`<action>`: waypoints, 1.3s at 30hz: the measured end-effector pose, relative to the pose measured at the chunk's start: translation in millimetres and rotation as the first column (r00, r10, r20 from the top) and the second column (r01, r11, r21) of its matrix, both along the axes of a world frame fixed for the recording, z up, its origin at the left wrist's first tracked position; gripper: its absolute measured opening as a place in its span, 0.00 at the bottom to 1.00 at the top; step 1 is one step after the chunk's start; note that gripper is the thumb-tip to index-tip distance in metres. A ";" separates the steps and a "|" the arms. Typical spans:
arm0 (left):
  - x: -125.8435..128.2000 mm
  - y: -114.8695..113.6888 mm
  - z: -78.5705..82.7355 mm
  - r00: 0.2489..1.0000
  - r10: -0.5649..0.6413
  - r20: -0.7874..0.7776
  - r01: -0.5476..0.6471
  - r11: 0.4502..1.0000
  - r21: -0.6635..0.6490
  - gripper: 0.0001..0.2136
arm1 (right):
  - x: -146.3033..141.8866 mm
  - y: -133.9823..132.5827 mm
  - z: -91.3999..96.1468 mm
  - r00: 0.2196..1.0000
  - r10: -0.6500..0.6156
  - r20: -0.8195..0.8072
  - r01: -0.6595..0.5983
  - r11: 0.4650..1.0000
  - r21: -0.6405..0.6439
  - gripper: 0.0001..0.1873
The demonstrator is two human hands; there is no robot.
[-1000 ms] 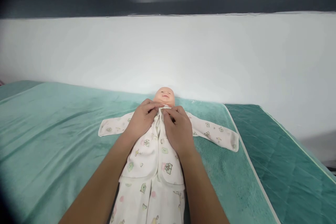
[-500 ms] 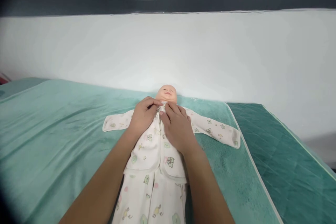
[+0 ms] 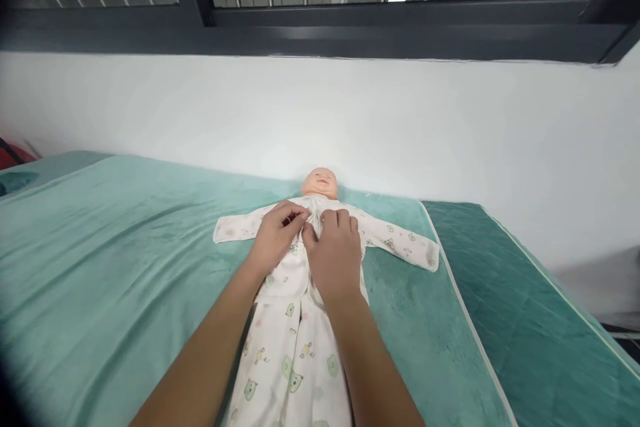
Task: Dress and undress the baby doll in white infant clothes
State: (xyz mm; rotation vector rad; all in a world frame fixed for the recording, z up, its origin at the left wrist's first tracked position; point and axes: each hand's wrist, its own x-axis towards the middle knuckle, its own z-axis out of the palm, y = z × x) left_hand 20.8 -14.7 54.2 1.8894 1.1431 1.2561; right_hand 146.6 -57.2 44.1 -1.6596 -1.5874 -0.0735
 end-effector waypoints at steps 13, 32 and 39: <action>-13.1 10.4 1.5 0.987 -0.159 0.002 0.158 0.975 -0.158 0.08 | 26.5 10.9 25.1 0.823 0.010 -0.568 -0.209 0.935 -0.286 0.11; -0.8 -0.3 7.5 0.994 -0.058 -0.094 0.045 0.990 -0.134 0.06 | 25.9 6.5 27.7 0.761 0.031 -0.648 -0.293 0.908 -0.301 0.08; 9.8 -7.1 12.7 0.999 -0.029 0.037 0.035 0.983 -0.180 0.07 | 24.7 8.1 21.9 0.485 0.124 -0.866 -0.419 0.902 -0.106 0.14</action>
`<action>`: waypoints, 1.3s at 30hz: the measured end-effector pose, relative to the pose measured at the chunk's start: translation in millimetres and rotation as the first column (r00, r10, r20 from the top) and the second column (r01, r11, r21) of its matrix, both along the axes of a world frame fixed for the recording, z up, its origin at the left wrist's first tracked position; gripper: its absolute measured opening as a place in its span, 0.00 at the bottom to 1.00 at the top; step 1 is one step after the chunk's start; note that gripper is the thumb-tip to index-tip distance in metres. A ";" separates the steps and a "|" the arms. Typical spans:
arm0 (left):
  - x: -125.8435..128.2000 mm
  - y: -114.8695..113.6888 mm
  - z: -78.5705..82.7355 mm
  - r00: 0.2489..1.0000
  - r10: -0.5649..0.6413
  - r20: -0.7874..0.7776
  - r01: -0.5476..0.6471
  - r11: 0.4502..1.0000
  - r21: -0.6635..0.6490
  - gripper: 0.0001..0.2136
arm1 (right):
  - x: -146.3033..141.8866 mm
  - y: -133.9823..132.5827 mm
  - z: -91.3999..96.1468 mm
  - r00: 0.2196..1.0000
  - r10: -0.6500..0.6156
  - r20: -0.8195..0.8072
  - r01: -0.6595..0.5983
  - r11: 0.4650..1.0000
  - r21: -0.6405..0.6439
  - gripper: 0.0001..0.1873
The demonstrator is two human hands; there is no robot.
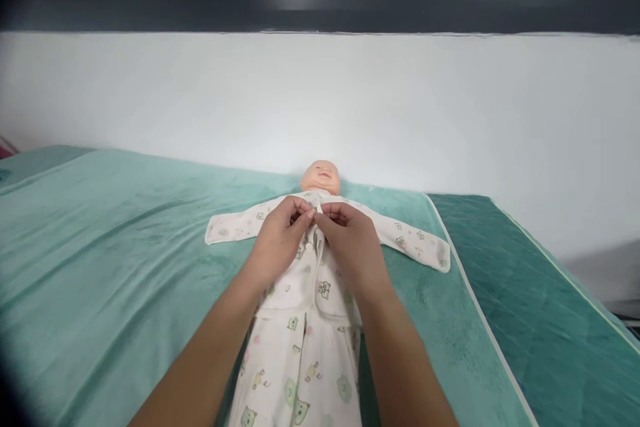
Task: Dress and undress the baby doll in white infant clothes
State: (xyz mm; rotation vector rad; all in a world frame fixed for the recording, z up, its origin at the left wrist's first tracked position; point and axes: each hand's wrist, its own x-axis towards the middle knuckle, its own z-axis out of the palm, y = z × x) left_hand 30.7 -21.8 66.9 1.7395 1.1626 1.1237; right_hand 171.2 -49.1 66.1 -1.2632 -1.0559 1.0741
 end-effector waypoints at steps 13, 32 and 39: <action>0.7 3.0 -3.1 0.999 -0.047 -0.006 0.047 0.999 0.007 0.05 | -2.3 -7.0 -7.5 0.982 -0.033 0.188 0.026 0.999 0.037 0.17; -1.4 2.2 -6.4 0.996 -0.092 -0.016 0.091 0.996 -0.014 0.08 | -12.1 -8.0 -9.2 0.855 -0.055 0.516 0.014 0.996 0.083 0.13; -2.4 3.0 -5.4 0.994 -0.064 -0.088 0.066 0.998 0.014 0.06 | -15.3 -22.7 -11.2 0.807 -0.096 0.583 0.023 0.991 0.131 0.18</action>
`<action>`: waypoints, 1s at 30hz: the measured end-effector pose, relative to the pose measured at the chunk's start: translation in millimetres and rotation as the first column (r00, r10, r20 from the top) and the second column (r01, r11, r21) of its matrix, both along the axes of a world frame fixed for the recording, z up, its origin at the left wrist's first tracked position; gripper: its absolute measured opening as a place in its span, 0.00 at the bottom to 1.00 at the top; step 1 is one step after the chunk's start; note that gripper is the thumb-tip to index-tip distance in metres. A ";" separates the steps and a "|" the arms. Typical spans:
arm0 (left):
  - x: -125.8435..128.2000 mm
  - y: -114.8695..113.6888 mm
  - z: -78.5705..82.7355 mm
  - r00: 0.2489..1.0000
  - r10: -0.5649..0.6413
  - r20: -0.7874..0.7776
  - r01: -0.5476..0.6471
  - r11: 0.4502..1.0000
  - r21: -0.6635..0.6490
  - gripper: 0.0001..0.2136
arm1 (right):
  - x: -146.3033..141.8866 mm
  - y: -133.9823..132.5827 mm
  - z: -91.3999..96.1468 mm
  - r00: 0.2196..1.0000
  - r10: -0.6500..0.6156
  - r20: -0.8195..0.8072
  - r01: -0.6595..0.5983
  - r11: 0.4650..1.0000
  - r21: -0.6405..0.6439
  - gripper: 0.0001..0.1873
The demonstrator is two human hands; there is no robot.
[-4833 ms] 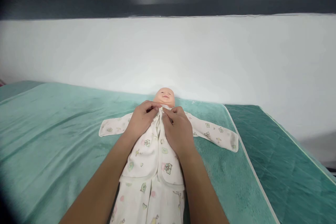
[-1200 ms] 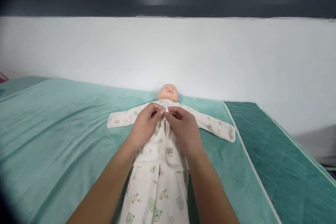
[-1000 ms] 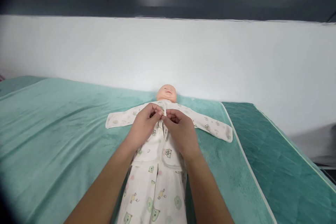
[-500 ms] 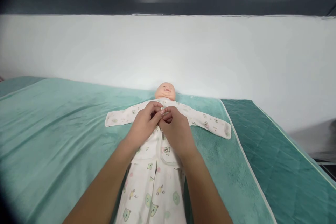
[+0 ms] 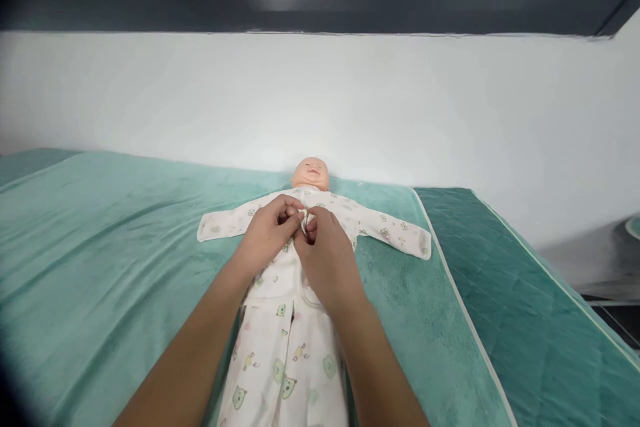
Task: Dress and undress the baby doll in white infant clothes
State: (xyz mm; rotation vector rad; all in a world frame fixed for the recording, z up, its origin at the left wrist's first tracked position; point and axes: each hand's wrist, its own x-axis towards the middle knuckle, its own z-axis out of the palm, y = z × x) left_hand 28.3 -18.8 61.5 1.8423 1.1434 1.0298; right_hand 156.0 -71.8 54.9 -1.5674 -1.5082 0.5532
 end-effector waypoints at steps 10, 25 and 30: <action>-6.0 0.9 -2.7 0.999 0.019 0.027 -0.019 1.000 0.003 0.08 | -9.5 -3.6 -13.2 0.967 -0.087 0.241 0.048 0.985 0.165 0.23; -31.9 -13.0 13.5 0.988 -0.152 0.019 0.153 0.982 -0.112 0.11 | -5.9 -29.4 6.2 0.888 -0.038 0.458 0.047 0.999 -0.008 0.05; -37.3 -11.7 13.9 0.968 -0.249 -0.033 0.240 0.954 -0.178 0.09 | -14.7 -32.1 6.3 0.839 -0.065 0.540 0.076 0.997 0.002 0.06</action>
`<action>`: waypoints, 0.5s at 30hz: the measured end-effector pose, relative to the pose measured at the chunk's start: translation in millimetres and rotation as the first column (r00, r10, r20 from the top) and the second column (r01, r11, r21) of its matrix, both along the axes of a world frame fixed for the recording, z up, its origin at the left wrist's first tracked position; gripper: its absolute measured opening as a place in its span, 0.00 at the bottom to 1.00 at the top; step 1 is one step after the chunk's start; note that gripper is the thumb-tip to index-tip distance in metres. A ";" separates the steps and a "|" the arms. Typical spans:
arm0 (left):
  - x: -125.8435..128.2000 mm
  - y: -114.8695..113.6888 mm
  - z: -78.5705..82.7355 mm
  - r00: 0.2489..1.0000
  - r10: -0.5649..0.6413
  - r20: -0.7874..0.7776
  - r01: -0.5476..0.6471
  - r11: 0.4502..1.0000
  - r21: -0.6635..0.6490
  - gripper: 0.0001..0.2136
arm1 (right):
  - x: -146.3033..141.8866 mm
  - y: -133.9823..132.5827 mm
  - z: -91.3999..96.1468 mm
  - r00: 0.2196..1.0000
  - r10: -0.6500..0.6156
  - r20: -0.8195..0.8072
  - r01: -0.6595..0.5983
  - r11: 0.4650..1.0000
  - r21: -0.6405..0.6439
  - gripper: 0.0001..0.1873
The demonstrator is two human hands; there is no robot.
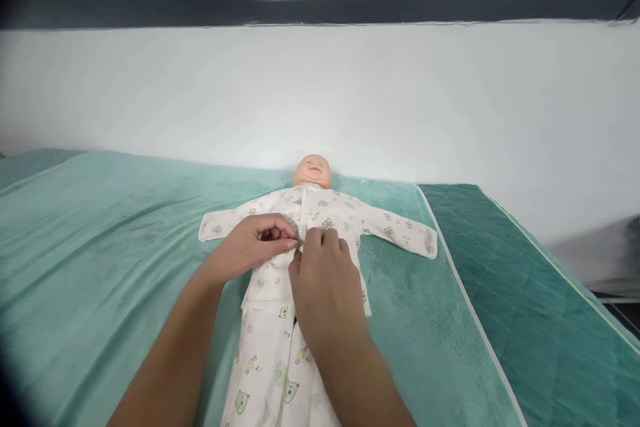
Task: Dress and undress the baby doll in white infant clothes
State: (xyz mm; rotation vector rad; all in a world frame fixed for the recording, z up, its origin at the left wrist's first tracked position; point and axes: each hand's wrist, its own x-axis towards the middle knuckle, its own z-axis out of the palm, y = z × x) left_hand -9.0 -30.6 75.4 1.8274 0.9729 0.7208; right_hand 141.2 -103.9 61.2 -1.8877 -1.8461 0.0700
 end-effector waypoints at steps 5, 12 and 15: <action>-2.2 2.8 -2.7 0.999 -0.022 -0.027 0.022 1.000 -0.022 0.06 | -4.2 8.4 -3.8 0.998 -0.056 -0.031 0.055 0.998 -0.022 0.08; -0.7 1.5 -2.9 1.000 0.006 -0.022 -0.007 0.999 -0.043 0.09 | 8.8 10.6 1.9 0.987 -0.007 -0.163 -0.006 0.997 -0.077 0.08; 1.6 -1.1 -0.1 1.000 0.019 0.003 -0.019 0.998 -0.062 0.10 | 19.7 10.6 6.1 0.948 0.036 -0.317 -0.078 0.990 -0.121 0.10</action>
